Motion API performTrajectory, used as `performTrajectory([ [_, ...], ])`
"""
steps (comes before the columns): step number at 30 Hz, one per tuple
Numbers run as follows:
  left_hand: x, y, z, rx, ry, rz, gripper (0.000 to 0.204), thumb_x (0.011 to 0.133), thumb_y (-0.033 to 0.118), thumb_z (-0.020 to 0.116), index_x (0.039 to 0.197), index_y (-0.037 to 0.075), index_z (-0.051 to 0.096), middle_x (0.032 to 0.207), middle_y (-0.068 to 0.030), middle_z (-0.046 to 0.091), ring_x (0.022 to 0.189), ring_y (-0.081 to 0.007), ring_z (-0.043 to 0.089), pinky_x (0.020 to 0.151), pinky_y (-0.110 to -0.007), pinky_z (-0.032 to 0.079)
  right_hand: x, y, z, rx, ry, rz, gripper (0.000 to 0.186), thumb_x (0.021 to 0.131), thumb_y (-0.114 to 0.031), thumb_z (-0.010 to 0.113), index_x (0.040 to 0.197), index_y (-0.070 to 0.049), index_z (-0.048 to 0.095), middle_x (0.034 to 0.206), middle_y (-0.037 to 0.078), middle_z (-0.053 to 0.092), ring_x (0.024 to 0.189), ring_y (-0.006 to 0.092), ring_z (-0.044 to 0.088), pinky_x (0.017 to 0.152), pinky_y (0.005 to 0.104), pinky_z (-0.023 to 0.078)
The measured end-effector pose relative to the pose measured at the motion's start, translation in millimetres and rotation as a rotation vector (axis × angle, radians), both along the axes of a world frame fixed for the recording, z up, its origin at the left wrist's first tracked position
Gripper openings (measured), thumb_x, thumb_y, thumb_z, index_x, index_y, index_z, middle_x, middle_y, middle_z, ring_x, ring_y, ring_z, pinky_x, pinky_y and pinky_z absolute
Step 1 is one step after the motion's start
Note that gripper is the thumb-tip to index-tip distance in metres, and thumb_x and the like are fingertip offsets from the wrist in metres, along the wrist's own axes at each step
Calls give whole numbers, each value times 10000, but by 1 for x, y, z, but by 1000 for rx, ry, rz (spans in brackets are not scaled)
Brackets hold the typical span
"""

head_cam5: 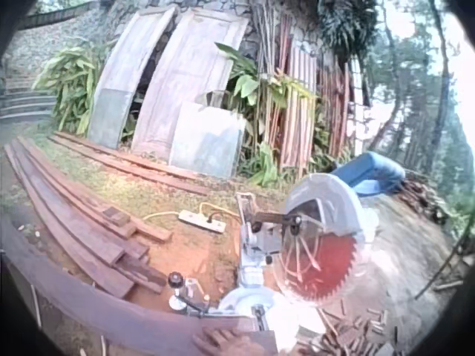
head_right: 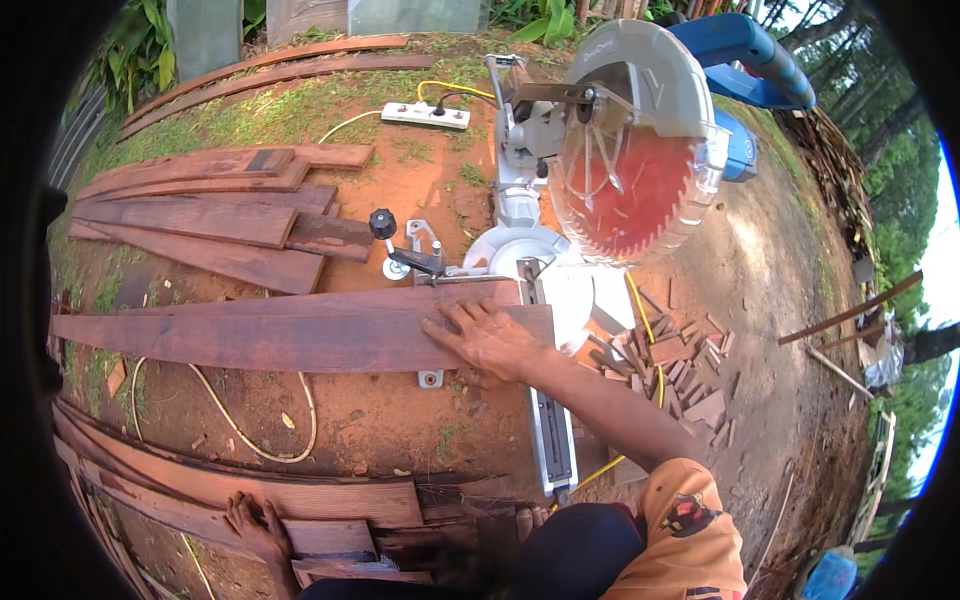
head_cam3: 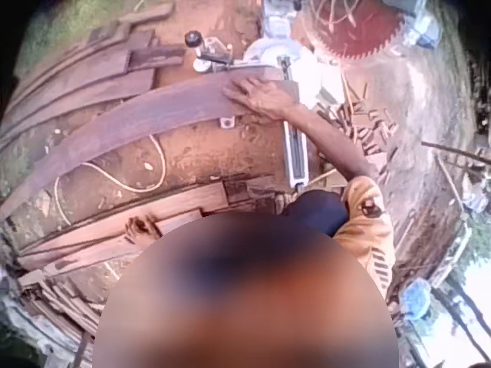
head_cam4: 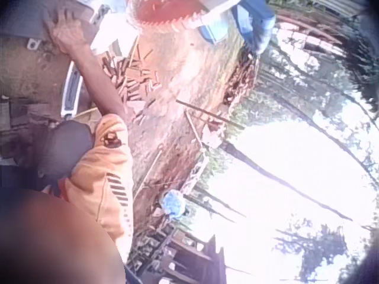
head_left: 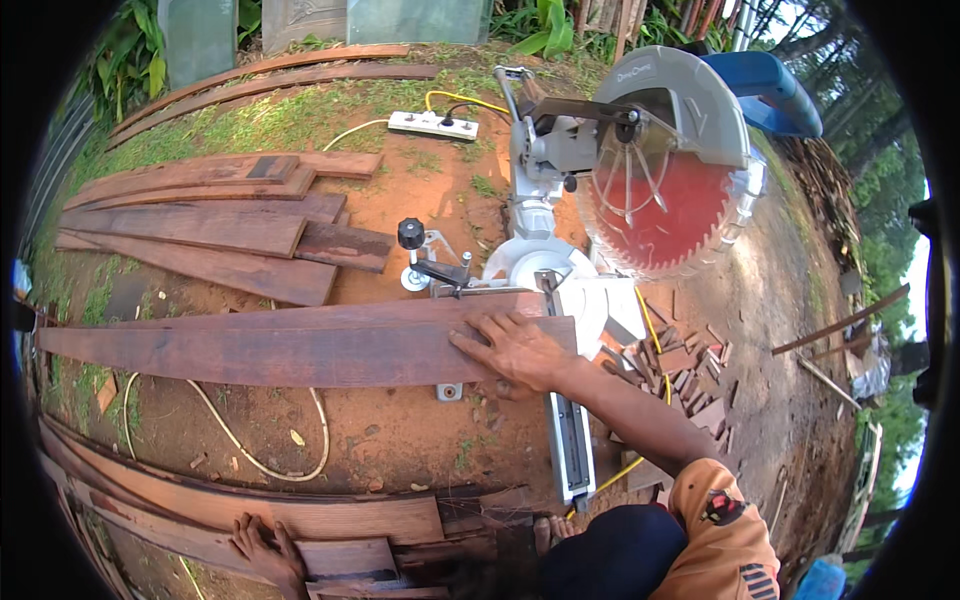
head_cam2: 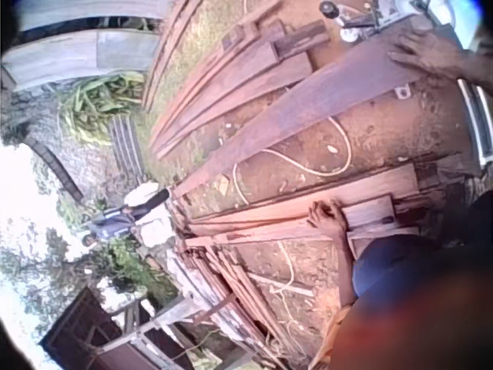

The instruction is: The person repeatedly positions wooden planks on a miter saw, aligns them, and cuts them into shorter pieces. The cut pieces are set aside on the ground while the person continues to handle and cut additional planks.

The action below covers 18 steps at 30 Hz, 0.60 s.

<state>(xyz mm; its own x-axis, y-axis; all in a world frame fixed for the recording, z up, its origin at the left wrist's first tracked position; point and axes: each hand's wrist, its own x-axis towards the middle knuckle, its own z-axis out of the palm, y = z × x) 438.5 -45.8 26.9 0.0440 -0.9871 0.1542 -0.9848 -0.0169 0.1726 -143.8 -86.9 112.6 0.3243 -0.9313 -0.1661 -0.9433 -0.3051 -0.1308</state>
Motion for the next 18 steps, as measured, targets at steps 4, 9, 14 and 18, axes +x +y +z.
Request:
performTrajectory([
  [4, 12, 3, -11, 9, -67, -19, 499, 1016, 415, 644, 1302, 6, 651, 1455, -191, 613, 1497, -399, 432, 1289, -598, 145, -8, -17, -6, 51, 48, -22, 1009, 757, -359, 896, 1612, -94, 429, 1600, 222, 434, 1432, 426, 486, 1202, 529, 409],
  [9, 17, 4, -16, 13, -55, -6, 543, 1009, 471, 637, 1279, 1, 659, 1452, -186, 615, 1495, -395, 434, 1294, -602, 138, -30, -26, -26, -44, -44, -24, 877, 792, -311, 871, 1561, -91, 511, 1633, 185, 425, 1488, 377, 454, 1216, 520, 398],
  [14, 16, 2, -12, -19, -79, -40, 531, 1004, 468, 640, 1248, -2, 668, 1454, -187, 615, 1494, -391, 437, 1295, -604, 134, -27, 29, -53, -672, -23, -89, 779, 800, -301, 887, 1467, -53, 567, 1527, 184, 519, 1413, 375, 520, 1131, 487, 471],
  [18, 11, 4, -7, 31, -54, -26, 471, 1022, 401, 629, 1262, -4, 653, 1464, -190, 603, 1480, -388, 447, 1291, -602, 127, -45, 72, -63, -503, -146, -639, 814, 790, -317, 910, 1470, -38, 559, 1388, 211, 570, 1280, 405, 576, 1052, 493, 502],
])
